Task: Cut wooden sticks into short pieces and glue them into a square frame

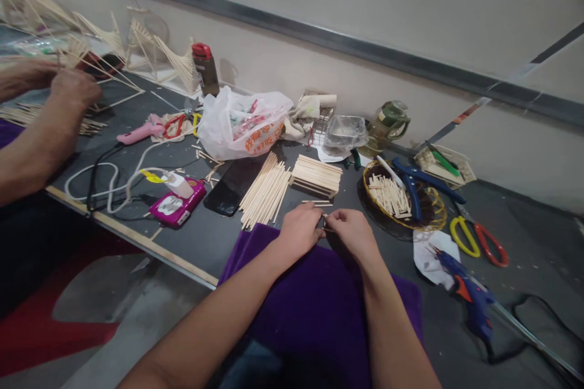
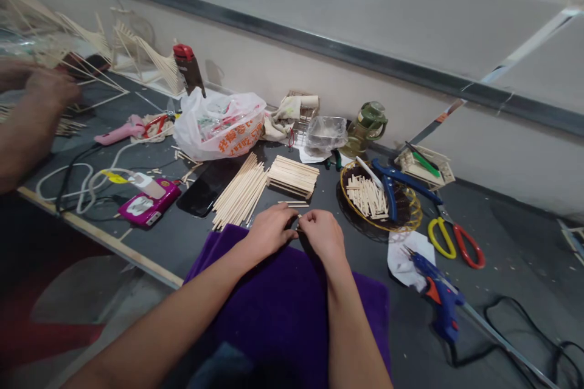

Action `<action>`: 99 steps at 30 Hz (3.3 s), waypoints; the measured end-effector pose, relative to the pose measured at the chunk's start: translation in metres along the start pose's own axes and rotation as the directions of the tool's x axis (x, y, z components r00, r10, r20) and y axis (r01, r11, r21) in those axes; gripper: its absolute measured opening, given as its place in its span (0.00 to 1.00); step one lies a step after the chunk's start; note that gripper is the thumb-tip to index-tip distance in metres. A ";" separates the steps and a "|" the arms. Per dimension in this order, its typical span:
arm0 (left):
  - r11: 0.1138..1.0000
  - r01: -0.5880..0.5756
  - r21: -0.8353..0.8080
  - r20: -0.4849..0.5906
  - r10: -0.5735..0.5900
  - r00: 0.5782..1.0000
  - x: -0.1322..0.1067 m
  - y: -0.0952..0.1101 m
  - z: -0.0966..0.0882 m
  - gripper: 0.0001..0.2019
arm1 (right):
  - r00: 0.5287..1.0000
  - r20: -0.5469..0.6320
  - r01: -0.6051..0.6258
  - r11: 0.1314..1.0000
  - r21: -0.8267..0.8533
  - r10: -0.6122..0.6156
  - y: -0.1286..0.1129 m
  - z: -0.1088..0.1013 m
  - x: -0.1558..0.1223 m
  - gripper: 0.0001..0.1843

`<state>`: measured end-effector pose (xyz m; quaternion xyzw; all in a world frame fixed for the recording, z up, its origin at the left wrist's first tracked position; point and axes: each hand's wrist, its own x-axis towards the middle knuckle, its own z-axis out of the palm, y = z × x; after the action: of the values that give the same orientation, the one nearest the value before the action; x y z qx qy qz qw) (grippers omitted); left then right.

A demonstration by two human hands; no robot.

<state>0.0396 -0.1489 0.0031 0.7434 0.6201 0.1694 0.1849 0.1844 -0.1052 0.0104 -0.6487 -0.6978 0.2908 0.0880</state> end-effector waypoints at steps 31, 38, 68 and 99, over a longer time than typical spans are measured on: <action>1.000 0.017 -0.024 0.025 -0.016 1.000 0.000 0.000 0.002 0.15 | 0.999 0.049 -0.007 0.995 -0.095 0.011 -0.008 -0.001 -0.002 0.12; 0.999 0.013 -0.033 0.017 -0.012 1.000 -0.001 0.000 0.003 0.15 | 0.999 0.049 -0.012 0.996 -0.089 0.016 -0.007 -0.001 -0.002 0.11; 0.999 0.038 -0.021 0.039 -0.037 0.999 0.000 0.004 -0.002 0.14 | 0.999 0.028 -0.019 0.973 -0.231 0.026 -0.014 -0.001 -0.006 0.13; 1.000 0.026 -0.017 0.007 -0.026 1.000 0.002 0.002 0.000 0.13 | 1.000 -0.006 0.028 0.988 -0.153 -0.029 -0.006 -0.009 -0.004 0.17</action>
<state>0.0421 -0.1479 0.0040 0.7343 0.6275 0.1699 0.1954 0.1847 -0.1064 0.0217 -0.6446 -0.7270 0.2323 0.0451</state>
